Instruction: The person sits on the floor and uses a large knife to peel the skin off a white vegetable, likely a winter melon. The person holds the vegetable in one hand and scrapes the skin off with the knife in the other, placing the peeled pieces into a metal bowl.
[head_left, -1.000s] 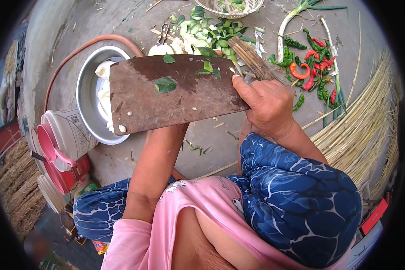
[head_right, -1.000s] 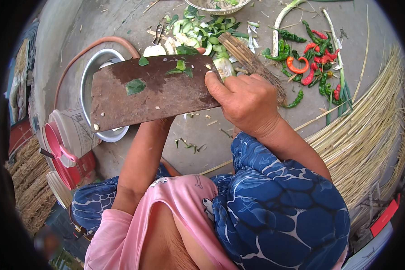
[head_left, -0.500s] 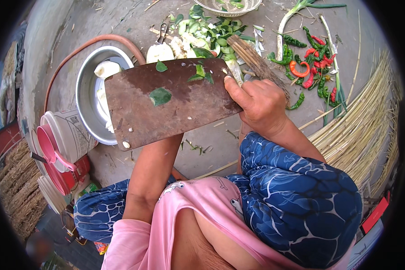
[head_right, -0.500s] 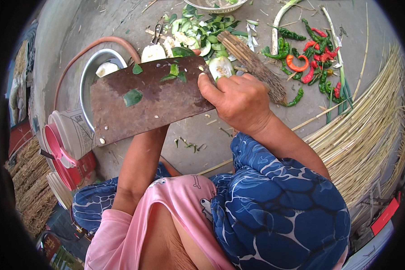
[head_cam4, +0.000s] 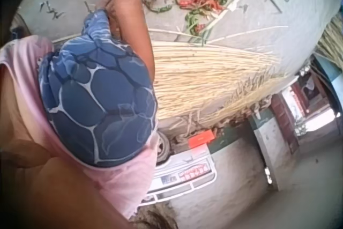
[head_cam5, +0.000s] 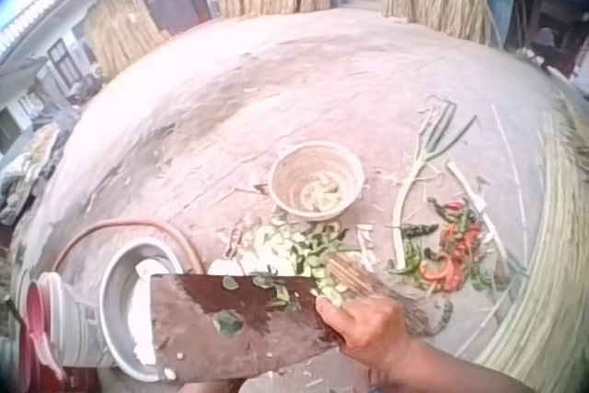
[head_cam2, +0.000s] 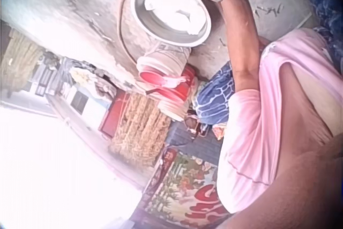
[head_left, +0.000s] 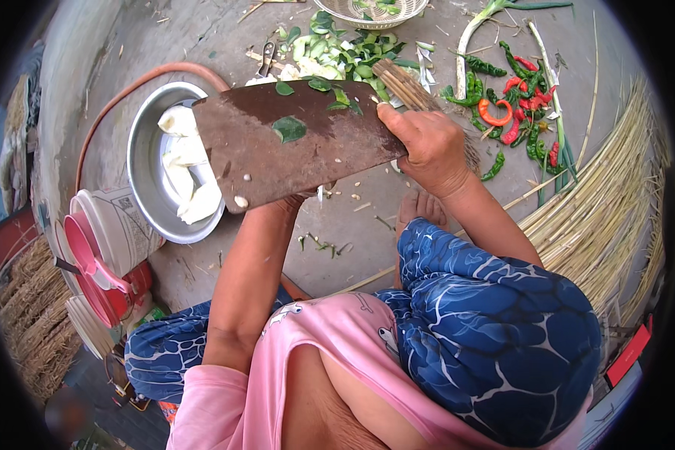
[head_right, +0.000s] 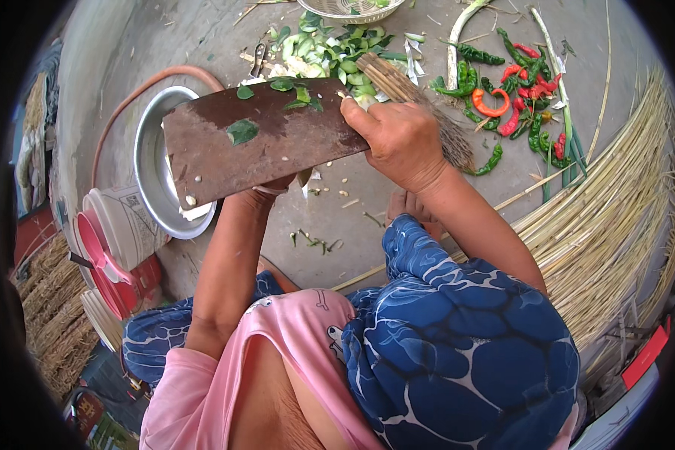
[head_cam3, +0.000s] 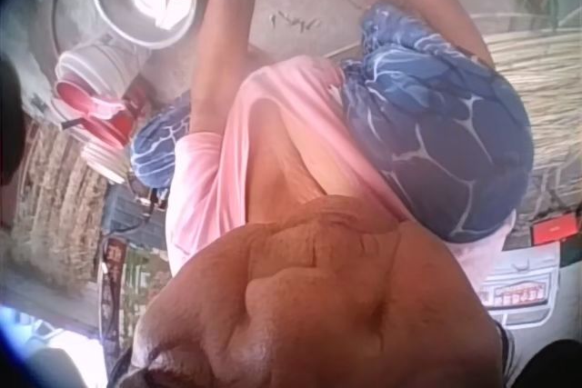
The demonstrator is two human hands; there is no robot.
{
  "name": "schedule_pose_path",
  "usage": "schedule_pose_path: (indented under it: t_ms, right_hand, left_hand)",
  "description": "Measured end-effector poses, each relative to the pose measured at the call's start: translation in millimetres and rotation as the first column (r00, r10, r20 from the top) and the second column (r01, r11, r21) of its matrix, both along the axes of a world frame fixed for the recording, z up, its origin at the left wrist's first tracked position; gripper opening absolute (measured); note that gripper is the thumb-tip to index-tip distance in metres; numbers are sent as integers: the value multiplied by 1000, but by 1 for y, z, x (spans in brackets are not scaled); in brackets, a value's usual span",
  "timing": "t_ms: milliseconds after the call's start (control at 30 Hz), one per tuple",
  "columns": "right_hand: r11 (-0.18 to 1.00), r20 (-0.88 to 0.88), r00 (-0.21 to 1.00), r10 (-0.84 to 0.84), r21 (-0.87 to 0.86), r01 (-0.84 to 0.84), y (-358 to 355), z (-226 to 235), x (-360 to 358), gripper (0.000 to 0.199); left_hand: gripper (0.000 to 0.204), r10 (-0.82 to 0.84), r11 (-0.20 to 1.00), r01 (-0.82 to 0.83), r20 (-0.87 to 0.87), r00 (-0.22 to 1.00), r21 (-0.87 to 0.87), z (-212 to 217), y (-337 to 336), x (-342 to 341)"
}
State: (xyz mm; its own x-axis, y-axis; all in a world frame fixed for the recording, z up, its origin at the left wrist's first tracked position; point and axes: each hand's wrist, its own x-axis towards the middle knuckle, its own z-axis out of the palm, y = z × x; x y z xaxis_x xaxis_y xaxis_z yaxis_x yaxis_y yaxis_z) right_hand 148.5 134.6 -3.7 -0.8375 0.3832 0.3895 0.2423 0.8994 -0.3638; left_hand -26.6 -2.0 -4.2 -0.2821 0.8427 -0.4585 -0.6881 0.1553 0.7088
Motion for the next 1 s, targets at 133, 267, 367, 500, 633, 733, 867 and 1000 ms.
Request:
schedule_pose_path:
  t_ms: [133, 267, 367, 500, 633, 733, 867, 1000]
  right_hand:
    - [977, 44, 983, -180, -104, 184, 22, -11, 10, 38]
    - [1000, -106, 994, -8, -23, 5, -2, 20, -1, 45]
    - [986, -158, 978, 133, 121, -115, -13, 37, -6, 38]
    - [957, -181, 965, 190, 253, -141, -12, 36, -10, 29]
    - [963, -136, 979, 152, 244, -116, -13, 33, -12, 29]
    - [978, -127, 991, 51, 205, -24, -2, 16, -11, 31]
    - [993, -123, 992, 7, 114, 7, 4, 17, -6, 34]
    - [986, -126, 988, 84, 151, -64, -9, 33, -8, 31]
  left_hand:
    - [45, -63, 997, 69, -185, 981, 27, 49, 26, 17]
    - [49, 5, 999, 3, -205, 979, 37, 21, 14, 15]
    - [47, 136, 969, -161, 141, 981, 188, -2, -2, -7]
    - [45, 90, 956, -160, 274, 957, 245, 1, -19, -14]
    - [42, 43, 970, -87, 191, 981, 225, -3, -21, -12]
    - [41, -66, 989, 75, -75, 995, 124, -9, -3, -5]
    - [41, -17, 995, 41, -251, 968, 91, -3, 7, 6]
    - [53, 10, 945, -42, 100, 995, 325, -11, 4, -10]
